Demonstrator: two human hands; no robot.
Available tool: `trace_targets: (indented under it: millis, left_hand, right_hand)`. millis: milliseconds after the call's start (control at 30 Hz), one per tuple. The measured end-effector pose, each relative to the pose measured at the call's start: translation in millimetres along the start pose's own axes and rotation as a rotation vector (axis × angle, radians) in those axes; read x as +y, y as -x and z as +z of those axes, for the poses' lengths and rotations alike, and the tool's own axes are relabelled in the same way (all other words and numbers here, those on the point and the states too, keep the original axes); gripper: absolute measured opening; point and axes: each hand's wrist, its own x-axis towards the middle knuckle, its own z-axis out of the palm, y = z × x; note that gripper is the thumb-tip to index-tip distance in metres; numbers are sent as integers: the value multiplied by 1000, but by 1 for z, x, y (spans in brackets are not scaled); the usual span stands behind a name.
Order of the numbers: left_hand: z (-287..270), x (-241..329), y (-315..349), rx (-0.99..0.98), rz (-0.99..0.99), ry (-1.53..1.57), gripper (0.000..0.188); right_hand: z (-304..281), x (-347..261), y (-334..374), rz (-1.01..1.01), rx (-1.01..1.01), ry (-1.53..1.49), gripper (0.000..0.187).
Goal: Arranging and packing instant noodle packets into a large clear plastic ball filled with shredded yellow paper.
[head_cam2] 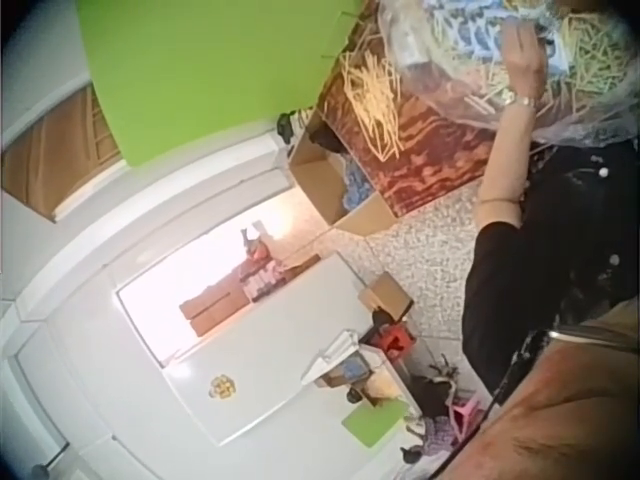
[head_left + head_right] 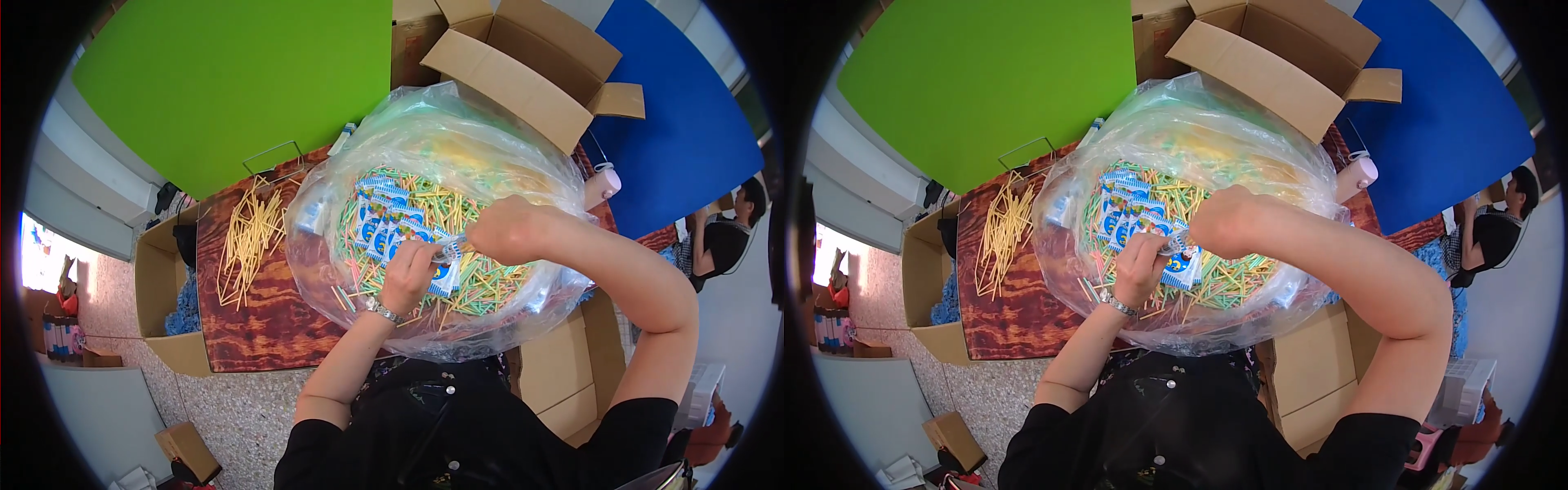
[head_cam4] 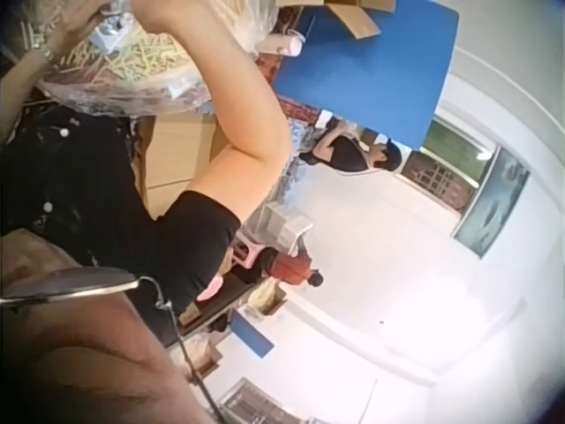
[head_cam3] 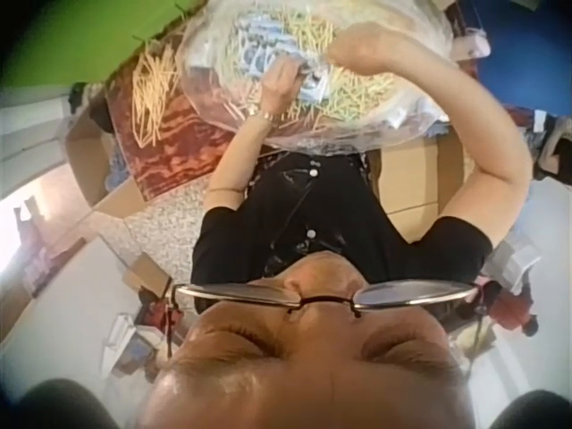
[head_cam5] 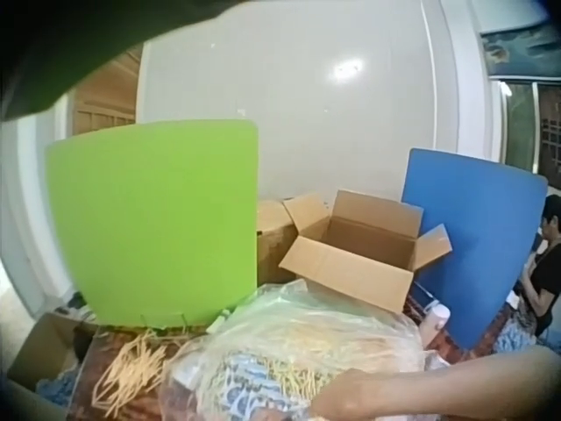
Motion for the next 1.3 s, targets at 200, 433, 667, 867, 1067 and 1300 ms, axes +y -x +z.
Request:
trace_targets:
  millis: [200, 433, 667, 867, 1067, 1300]
  left_hand:
    - [0, 2, -4, -17, 25, -28, 47]
    - [0, 3, 2, 99, -138, 123, 52]
    - [-25, -25, 33, -20, -503, 342, 35]
    - [-29, -50, 56, -94, -697, 236, 27]
    - [3, -56, 59, 17, -620, -196, 18]
    - [12, -51, 62, 93, -599, -322, 20]
  right_hand:
    - [-26, -14, 2, 20, 62, 55, 15]
    - [-12, -6, 8, -139, 630, -136, 19]
    - [95, 3, -43, -3, 923, -544, 28]
    - [148, -13, -100, 308, 813, -554, 45]
    - [162, -9, -116, 267, 909, -581, 36]
    - [171, -2, -112, 176, 1107, -248, 16]
